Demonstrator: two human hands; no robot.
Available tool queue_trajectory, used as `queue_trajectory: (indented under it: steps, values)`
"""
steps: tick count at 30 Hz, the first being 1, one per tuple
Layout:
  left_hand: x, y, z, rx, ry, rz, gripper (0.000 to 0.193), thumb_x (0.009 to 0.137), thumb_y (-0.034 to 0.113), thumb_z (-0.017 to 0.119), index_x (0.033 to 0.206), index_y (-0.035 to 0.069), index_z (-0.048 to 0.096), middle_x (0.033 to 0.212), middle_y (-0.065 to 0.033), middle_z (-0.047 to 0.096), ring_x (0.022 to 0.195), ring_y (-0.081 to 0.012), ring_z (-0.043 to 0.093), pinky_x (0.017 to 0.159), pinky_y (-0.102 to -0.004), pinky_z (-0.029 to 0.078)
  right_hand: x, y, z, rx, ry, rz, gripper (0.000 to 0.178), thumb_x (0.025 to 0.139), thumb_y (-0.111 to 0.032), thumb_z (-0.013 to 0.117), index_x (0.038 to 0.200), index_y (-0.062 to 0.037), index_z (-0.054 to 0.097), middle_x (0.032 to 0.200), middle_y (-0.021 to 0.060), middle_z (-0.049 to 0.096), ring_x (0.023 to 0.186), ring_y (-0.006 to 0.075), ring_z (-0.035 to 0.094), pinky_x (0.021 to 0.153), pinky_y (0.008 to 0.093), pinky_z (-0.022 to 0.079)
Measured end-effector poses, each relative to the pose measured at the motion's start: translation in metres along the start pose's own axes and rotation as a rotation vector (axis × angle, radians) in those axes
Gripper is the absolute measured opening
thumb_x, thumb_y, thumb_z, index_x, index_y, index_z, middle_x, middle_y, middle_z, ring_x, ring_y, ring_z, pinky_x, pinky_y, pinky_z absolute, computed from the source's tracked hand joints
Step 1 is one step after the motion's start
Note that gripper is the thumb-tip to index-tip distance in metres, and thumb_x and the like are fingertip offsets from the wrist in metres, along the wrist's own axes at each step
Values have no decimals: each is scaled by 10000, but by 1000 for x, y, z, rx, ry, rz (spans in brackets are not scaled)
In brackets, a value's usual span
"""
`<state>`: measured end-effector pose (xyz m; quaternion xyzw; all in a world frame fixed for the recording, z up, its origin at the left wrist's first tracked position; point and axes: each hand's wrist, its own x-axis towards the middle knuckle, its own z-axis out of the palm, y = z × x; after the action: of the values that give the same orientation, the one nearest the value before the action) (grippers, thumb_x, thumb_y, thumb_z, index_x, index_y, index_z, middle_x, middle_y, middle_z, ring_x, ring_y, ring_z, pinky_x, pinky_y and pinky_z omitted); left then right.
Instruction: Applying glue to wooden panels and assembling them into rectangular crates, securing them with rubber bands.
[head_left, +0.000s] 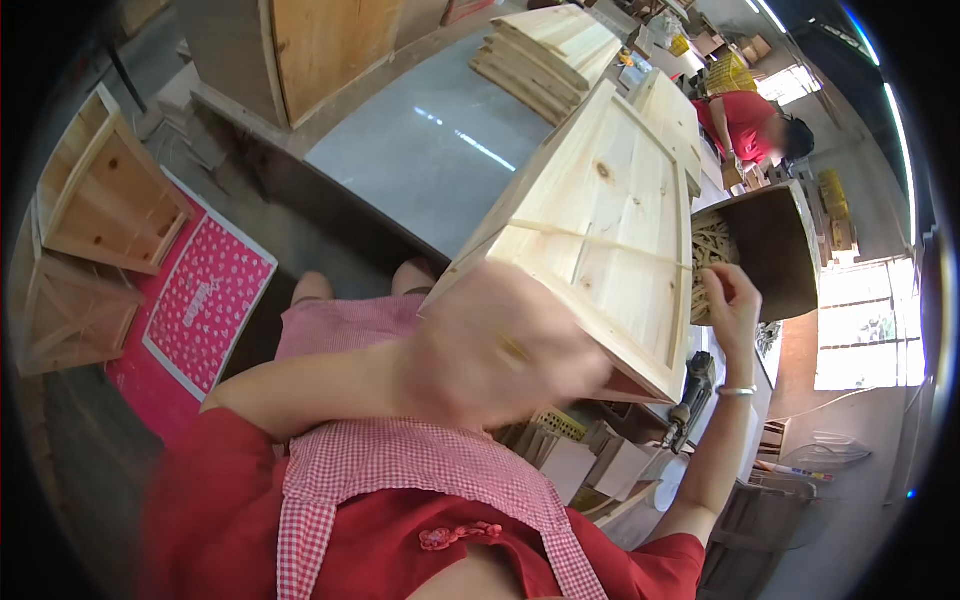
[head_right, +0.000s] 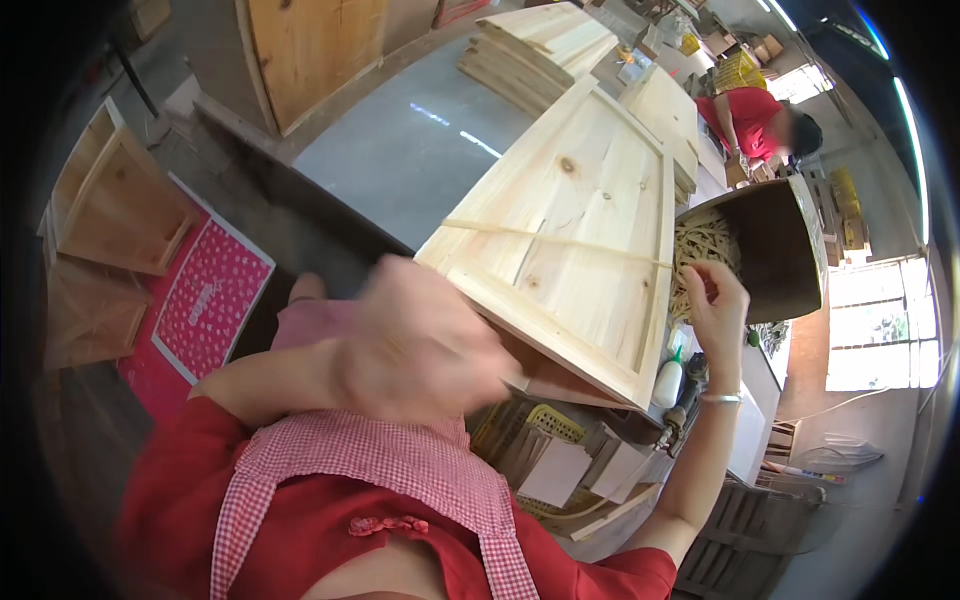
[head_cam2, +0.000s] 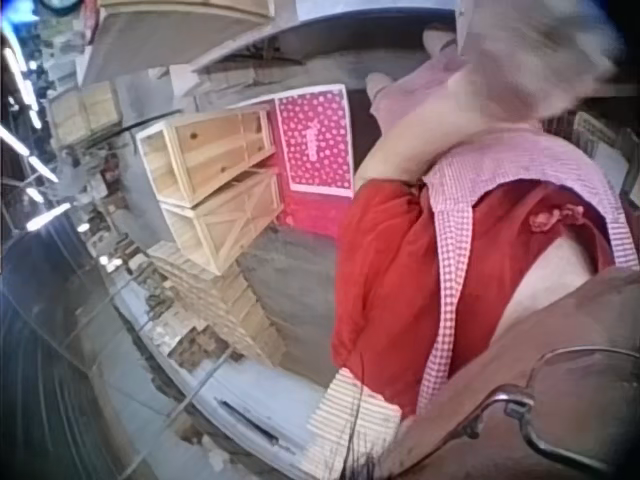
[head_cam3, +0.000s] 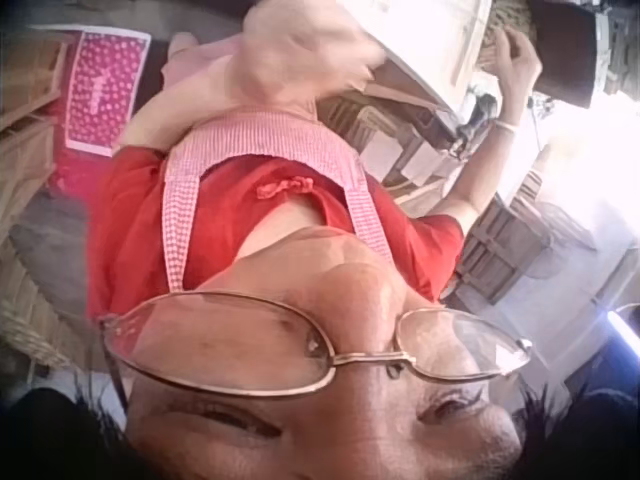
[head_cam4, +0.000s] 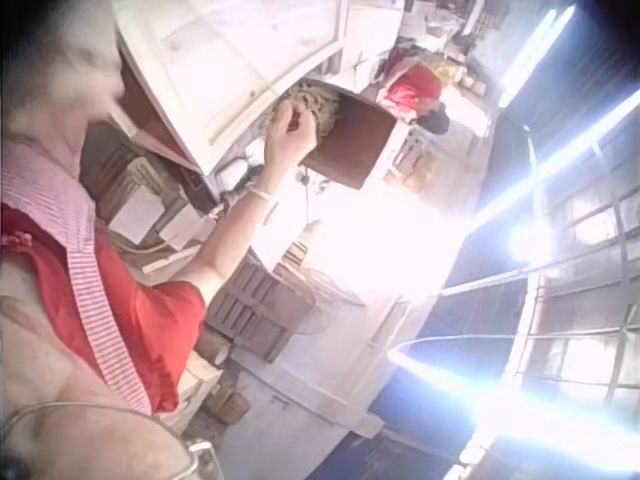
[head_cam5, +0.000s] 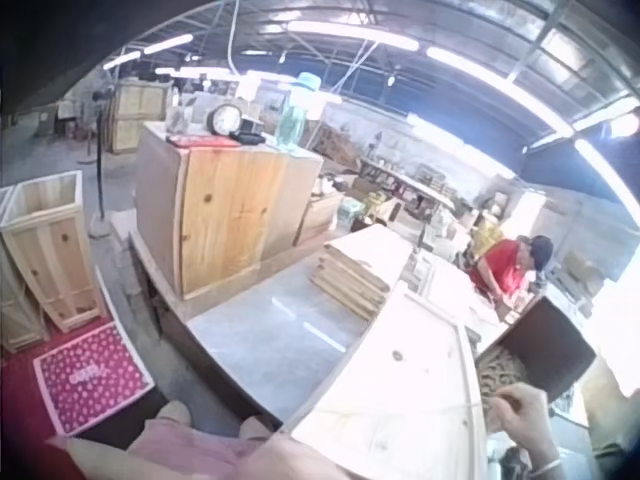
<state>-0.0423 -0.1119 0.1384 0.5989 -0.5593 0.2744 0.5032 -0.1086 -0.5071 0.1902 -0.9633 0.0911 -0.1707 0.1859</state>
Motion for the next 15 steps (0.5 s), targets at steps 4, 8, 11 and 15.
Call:
queue_trajectory:
  steps: [4, 8, 11, 15]
  values:
    - [-34, -34, -12, -127, 310, -587, 444, 748, 206, 838, 1080, 70, 576, 1043, -72, 573, 965, -245, 593, 894, -403, 495, 15, -138, 23, -38, -97, -357, 172, 859, -30, 715, 1021, 13, 681, 871, 73, 633, 644, 138, 533, 586, 271, 452]
    - [-43, -49, -7, -622, 236, -860, 438, 825, 158, 800, 1140, 40, 520, 1102, -62, 527, 1008, -185, 567, 892, -357, 504, 43, -175, 51, -60, -380, -484, 130, 850, -34, 712, 967, 0, 668, 871, 117, 635, 687, 267, 619, 634, 336, 489]
    - [-45, -49, -8, -712, 193, -939, 420, 839, 134, 794, 1142, 36, 522, 1117, -53, 520, 1038, -134, 563, 896, -308, 509, 77, -171, 61, -152, -317, -644, 25, 878, -5, 654, 868, 1, 632, 813, 161, 619, 688, 318, 629, 630, 373, 488]
    - [-47, -50, 0, -481, 182, -864, 458, 784, 239, 856, 1059, 28, 557, 1014, -76, 587, 915, -169, 604, 812, -320, 527, 149, -146, 71, -284, -169, -530, 98, 891, -82, 687, 869, 8, 656, 730, 177, 627, 654, 308, 625, 620, 372, 484]
